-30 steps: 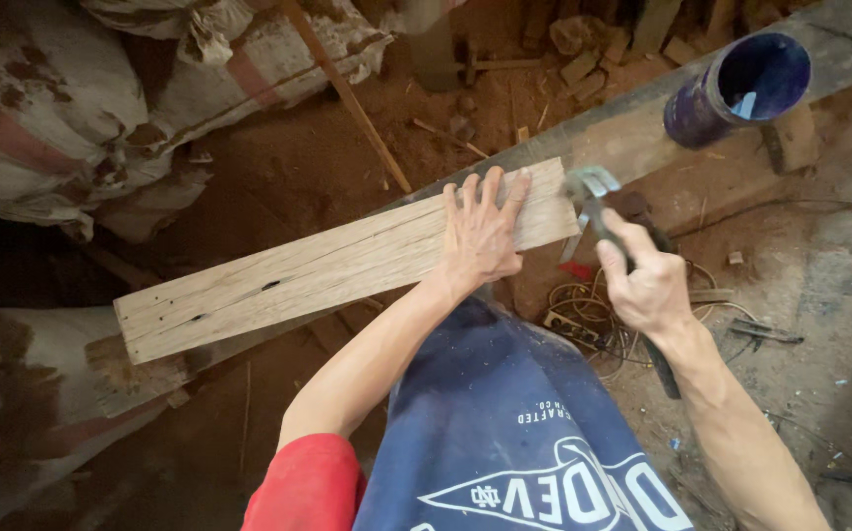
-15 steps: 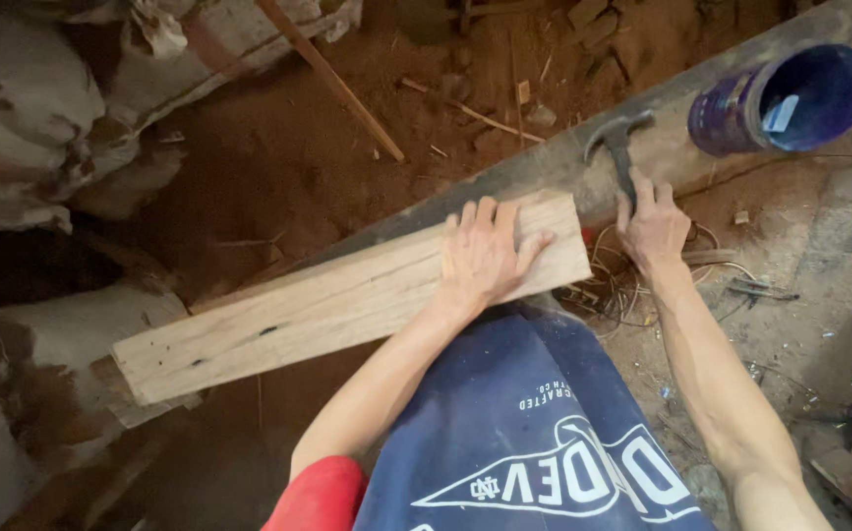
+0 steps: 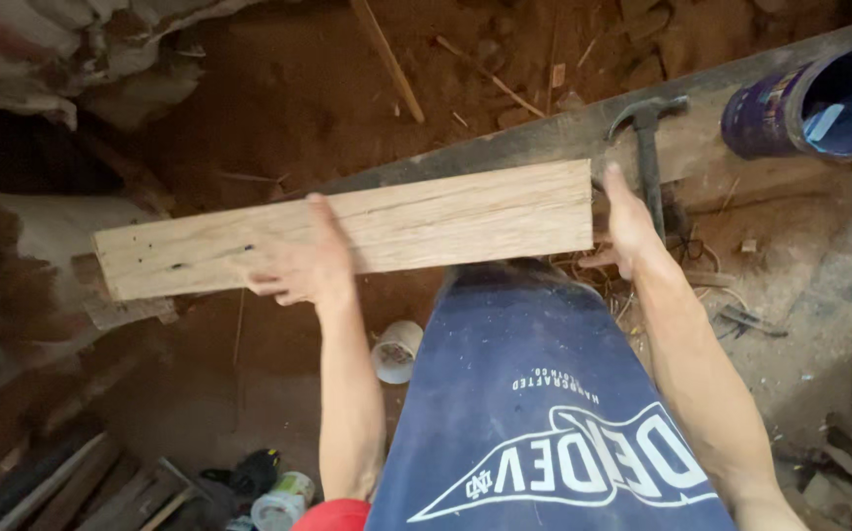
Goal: The person places a glass pane onto a wooden frame, then uses a hammer to drive nails into the frame to secure the glass. The person flips the frame and continues hammering nails along the edges.
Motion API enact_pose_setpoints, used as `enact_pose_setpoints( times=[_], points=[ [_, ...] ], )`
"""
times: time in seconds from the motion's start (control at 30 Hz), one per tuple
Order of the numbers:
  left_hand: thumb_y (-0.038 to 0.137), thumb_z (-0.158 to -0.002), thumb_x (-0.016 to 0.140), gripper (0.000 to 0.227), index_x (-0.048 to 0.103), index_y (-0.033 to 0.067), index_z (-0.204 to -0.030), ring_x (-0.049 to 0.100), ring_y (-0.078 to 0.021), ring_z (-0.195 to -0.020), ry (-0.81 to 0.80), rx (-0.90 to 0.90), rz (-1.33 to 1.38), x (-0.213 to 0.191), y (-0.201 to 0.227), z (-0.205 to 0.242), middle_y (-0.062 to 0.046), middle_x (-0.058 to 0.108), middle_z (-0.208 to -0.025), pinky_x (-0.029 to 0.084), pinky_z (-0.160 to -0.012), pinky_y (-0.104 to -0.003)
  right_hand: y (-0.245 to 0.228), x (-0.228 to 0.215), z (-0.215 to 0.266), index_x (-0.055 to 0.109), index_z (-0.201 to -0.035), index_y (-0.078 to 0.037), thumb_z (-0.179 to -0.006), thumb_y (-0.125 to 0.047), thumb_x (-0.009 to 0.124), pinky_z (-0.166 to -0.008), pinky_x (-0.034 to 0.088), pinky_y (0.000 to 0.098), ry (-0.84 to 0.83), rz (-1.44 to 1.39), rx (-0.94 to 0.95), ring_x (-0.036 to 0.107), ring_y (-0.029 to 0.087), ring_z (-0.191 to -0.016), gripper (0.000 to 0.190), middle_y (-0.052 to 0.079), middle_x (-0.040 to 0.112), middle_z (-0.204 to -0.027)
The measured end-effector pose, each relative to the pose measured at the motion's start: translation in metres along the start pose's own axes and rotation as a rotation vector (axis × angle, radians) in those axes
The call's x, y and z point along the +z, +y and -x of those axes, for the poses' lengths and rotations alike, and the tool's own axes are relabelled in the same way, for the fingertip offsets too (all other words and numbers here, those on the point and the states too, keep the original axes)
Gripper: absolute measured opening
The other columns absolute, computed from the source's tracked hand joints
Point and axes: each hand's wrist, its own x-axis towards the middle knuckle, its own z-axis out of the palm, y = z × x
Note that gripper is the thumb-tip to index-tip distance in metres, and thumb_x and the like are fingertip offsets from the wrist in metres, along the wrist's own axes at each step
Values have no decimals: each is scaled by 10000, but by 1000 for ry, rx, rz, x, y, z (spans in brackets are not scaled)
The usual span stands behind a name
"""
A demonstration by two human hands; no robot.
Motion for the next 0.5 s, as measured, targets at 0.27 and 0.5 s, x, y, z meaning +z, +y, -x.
enact_pose_setpoints(
  times=[0.27,0.5],
  points=[
    [718,-688,778,1389,-54,147,-1643,-57,-592,-1511,-204,-477,430,-26,15,-21,-242,-361,-1621,269,-1074,-805,-50,22,25,233,-1613,-339,-829,-836,207,-965,405,808,-228,182,216,474,586,-1342,930,187,321,-1633],
    [499,-660,837,1338,-25,214,-1643,235,-588,-1422,-154,-498,385,-33,17,-16,-315,-270,-1622,417,-1050,-657,-26,21,-5,626,-1292,-123,-908,-561,457,-988,505,570,-307,-210,127,650,303,-1143,606,129,663,-1299]
  ],
)
